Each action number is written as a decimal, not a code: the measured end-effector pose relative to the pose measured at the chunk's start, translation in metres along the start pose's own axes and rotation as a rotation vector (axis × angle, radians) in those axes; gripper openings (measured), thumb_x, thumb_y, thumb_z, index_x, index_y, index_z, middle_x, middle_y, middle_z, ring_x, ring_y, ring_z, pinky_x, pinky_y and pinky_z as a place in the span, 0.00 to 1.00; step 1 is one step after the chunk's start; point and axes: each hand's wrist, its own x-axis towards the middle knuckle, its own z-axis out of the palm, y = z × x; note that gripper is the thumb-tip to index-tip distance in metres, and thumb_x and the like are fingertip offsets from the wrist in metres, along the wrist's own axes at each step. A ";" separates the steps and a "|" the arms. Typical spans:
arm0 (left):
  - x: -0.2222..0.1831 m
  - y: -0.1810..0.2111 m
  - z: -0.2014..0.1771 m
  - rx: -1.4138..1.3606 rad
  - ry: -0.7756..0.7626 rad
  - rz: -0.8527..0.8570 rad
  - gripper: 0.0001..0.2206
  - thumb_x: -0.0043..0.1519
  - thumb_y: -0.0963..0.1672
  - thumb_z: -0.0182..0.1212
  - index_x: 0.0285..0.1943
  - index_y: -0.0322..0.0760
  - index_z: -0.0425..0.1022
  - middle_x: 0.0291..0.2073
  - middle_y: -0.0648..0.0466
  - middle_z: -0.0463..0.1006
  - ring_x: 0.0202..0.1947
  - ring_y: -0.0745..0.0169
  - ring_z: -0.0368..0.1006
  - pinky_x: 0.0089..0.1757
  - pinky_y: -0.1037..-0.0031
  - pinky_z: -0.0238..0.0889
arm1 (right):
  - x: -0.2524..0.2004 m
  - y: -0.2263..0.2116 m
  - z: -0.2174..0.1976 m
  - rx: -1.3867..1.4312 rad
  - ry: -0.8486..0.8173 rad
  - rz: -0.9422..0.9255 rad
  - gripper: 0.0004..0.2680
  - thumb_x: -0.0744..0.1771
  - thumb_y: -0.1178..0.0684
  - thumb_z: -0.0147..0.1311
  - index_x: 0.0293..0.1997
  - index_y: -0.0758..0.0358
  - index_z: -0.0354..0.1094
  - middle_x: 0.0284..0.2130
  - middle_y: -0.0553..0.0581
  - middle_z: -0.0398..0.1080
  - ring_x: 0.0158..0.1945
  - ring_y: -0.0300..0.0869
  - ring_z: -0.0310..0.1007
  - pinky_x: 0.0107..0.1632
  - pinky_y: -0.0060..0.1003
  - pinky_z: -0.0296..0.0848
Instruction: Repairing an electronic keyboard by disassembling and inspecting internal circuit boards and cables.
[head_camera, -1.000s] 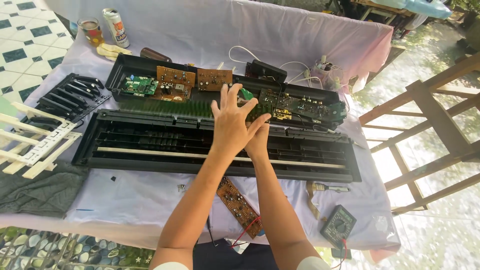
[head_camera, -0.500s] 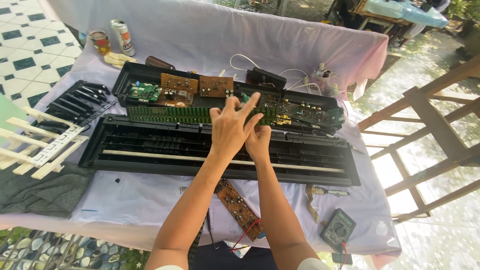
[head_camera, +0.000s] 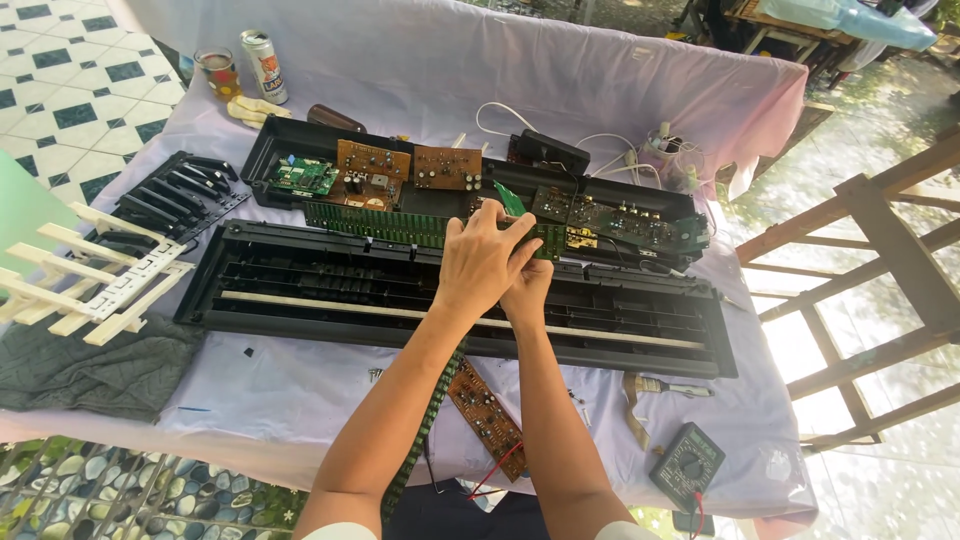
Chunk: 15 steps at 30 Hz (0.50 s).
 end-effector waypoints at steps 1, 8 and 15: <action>0.001 -0.003 0.002 -0.002 -0.002 0.003 0.14 0.67 0.56 0.51 0.53 0.58 0.76 0.41 0.57 0.65 0.37 0.51 0.76 0.33 0.64 0.54 | 0.000 -0.001 -0.001 0.003 0.007 0.007 0.09 0.68 0.64 0.53 0.29 0.68 0.79 0.17 0.58 0.73 0.25 0.29 0.59 0.34 0.33 0.68; -0.004 -0.011 0.023 -0.022 0.074 0.059 0.14 0.68 0.56 0.51 0.50 0.55 0.76 0.40 0.56 0.64 0.37 0.52 0.73 0.34 0.65 0.53 | -0.001 -0.009 0.002 0.024 0.017 0.069 0.08 0.68 0.64 0.53 0.31 0.68 0.78 0.17 0.57 0.72 0.25 0.30 0.58 0.33 0.32 0.67; -0.013 -0.017 0.056 -0.029 0.146 -0.068 0.14 0.67 0.57 0.52 0.46 0.56 0.78 0.39 0.58 0.66 0.37 0.55 0.74 0.32 0.66 0.54 | 0.017 -0.018 0.007 0.052 0.026 0.099 0.08 0.69 0.63 0.52 0.32 0.67 0.77 0.18 0.57 0.71 0.25 0.30 0.58 0.31 0.31 0.66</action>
